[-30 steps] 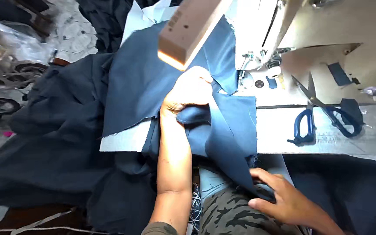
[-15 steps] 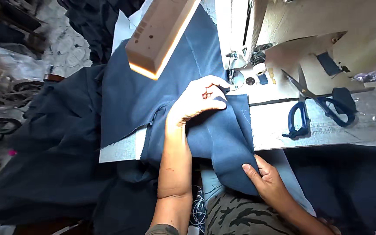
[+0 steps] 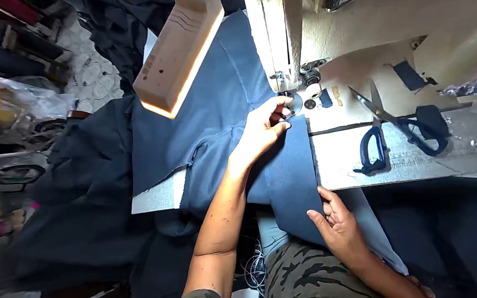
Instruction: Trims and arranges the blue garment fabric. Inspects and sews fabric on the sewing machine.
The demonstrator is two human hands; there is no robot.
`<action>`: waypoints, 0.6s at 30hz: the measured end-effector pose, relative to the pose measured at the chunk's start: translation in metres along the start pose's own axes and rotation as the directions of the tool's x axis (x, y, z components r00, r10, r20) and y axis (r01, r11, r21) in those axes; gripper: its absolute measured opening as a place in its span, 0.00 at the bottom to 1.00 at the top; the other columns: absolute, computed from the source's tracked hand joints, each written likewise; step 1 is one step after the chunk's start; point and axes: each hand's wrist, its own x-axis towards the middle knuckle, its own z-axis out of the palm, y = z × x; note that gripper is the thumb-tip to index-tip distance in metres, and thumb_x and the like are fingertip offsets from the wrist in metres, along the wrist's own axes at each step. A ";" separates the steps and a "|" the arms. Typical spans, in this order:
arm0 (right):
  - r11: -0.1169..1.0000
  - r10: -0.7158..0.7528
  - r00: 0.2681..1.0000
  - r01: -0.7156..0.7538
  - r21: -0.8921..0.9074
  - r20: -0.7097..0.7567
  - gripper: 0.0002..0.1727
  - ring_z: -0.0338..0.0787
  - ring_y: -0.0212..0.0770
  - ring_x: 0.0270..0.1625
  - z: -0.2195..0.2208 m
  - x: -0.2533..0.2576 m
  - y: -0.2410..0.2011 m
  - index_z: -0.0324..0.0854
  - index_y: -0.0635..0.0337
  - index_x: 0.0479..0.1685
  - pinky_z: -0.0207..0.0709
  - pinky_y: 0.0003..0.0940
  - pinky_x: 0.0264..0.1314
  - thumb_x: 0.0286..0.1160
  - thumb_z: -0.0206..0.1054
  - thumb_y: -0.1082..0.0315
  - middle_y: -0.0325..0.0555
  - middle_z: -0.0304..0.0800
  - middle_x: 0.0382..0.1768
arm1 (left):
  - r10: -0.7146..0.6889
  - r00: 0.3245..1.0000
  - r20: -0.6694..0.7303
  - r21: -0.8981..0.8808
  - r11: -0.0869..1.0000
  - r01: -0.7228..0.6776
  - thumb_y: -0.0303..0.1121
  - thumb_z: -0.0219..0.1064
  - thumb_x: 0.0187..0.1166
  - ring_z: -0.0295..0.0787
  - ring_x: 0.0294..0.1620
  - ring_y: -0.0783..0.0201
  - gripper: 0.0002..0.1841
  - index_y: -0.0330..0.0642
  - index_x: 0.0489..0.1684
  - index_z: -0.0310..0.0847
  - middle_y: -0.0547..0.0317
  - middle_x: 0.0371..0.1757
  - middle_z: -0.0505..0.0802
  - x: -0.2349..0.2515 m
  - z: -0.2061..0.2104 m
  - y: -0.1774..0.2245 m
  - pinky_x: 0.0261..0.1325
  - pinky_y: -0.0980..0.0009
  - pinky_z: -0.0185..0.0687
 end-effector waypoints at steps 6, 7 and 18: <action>0.987 -0.037 0.998 0.045 -0.155 0.056 0.35 0.78 0.19 0.24 -0.004 -0.004 0.000 0.64 0.71 0.84 0.75 0.12 0.31 0.76 0.65 0.70 0.40 0.88 0.29 | 0.047 0.993 -0.105 0.042 0.998 -0.043 0.16 0.69 0.69 0.89 0.46 0.72 0.22 0.26 0.66 0.80 0.50 0.50 0.91 0.000 0.010 -0.009 0.52 0.80 0.85; 0.985 -0.052 0.997 0.060 -0.162 0.055 0.33 0.77 0.19 0.23 -0.004 -0.004 0.000 0.66 0.70 0.83 0.74 0.11 0.30 0.76 0.65 0.70 0.40 0.87 0.28 | 0.061 0.990 -0.123 0.060 0.997 -0.054 0.16 0.69 0.70 0.89 0.46 0.71 0.22 0.26 0.65 0.80 0.49 0.50 0.91 0.000 0.012 -0.009 0.53 0.79 0.85; 0.973 -0.092 0.994 0.102 -0.208 0.058 0.28 0.69 0.19 0.21 -0.008 -0.004 0.000 0.75 0.69 0.77 0.67 0.09 0.26 0.76 0.65 0.70 0.40 0.82 0.27 | 0.118 0.984 -0.135 0.195 0.977 -0.091 0.17 0.68 0.72 0.89 0.46 0.65 0.21 0.26 0.66 0.81 0.45 0.47 0.91 -0.001 0.020 -0.010 0.54 0.76 0.85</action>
